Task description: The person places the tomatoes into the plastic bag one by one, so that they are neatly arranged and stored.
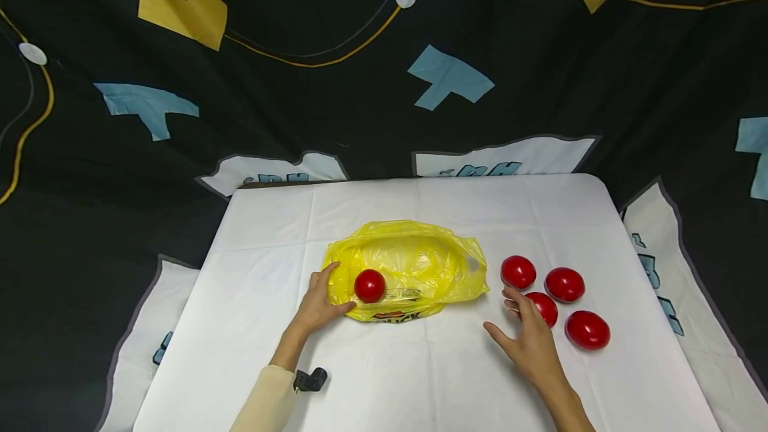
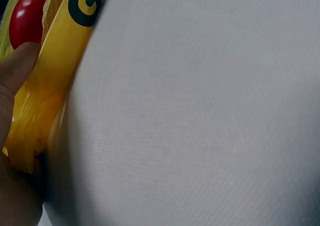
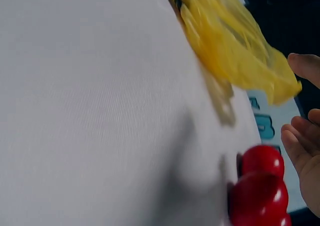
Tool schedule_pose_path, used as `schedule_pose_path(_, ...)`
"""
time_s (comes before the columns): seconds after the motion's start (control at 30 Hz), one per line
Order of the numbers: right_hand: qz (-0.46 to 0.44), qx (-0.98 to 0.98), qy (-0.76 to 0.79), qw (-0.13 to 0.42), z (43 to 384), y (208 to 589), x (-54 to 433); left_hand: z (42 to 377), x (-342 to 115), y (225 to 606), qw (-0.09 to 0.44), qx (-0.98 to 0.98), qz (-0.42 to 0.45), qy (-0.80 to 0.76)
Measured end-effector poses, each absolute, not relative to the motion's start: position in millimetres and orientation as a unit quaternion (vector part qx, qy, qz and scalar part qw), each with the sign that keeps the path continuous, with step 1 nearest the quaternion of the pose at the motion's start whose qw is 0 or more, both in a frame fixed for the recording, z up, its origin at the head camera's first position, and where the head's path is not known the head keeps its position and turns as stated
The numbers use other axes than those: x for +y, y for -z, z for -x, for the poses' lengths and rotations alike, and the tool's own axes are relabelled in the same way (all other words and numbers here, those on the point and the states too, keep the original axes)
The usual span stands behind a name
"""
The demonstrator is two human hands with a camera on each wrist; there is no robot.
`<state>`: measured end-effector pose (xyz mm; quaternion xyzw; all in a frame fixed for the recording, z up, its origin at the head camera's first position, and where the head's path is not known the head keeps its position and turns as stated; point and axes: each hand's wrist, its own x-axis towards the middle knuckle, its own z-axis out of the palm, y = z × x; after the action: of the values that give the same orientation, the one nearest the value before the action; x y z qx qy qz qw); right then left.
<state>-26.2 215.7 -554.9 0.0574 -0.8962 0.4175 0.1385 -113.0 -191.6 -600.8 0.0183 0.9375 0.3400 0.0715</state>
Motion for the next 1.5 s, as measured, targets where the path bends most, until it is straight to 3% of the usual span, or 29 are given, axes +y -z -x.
schedule_pose_path(0.57,0.06,-0.92,-0.364,0.133,9,551,261,113,-193,601,0.07,0.938,-0.022,-0.339)
schedule_pose_path(1.5,0.107,-0.914,-0.373,0.119,9,571,272,114,-193,603,0.066,0.936,-0.025,-0.344)
